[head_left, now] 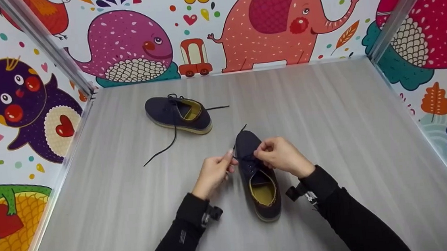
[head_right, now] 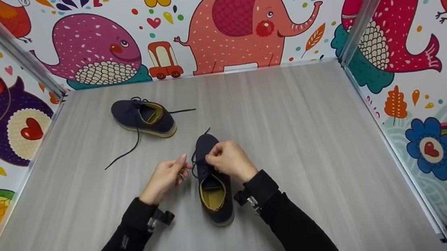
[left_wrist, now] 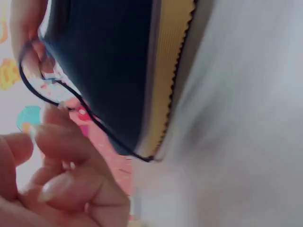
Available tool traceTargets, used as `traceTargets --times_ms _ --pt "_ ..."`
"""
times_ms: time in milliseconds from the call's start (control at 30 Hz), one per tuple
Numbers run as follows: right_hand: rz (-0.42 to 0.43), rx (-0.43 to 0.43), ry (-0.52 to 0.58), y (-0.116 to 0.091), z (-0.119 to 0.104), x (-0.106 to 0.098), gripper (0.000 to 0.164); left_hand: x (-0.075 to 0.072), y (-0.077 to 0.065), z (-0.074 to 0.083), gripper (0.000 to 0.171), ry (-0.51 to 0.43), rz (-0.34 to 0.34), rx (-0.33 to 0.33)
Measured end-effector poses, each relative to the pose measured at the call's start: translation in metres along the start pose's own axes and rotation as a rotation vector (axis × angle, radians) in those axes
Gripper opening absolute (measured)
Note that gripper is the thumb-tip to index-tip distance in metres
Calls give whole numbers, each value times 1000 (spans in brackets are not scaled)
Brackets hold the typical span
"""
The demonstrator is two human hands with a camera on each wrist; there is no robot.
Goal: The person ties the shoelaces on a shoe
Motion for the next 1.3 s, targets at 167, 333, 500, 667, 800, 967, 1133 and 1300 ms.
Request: traceTargets --times_ms 167,333,500,667,800,967,1133,1300 --pt "0 -5 -8 0 1 -2 13 11 13 -10 41 -60 -105 -98" --pt "15 -8 -6 0 2 -4 13 20 8 -2 20 -120 -184 -75" --pt "15 -5 6 -2 1 -3 12 27 -10 7 14 -289 -212 -50" --pt "19 -6 12 -3 0 -4 12 30 -24 10 12 -429 -186 -29" --pt "21 -8 4 -4 0 -4 12 28 -29 10 15 -391 -113 1" --pt "21 -23 -14 -4 -2 -4 12 34 -32 18 18 -199 -80 84" --pt "33 -18 -20 -4 -4 -5 10 43 -34 32 14 -12 -99 192" --pt "43 -13 -25 -4 -4 -6 10 50 -38 45 11 185 -125 294"
Point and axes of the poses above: each hand's wrist, its own y-axis towards the middle knuckle, its own x-axis out of the palm, z = x × y, the point moved 10 cm from there along y, towards the middle knuckle, and after that the axes turned 5 degrees about y, right-handed, at the moved point
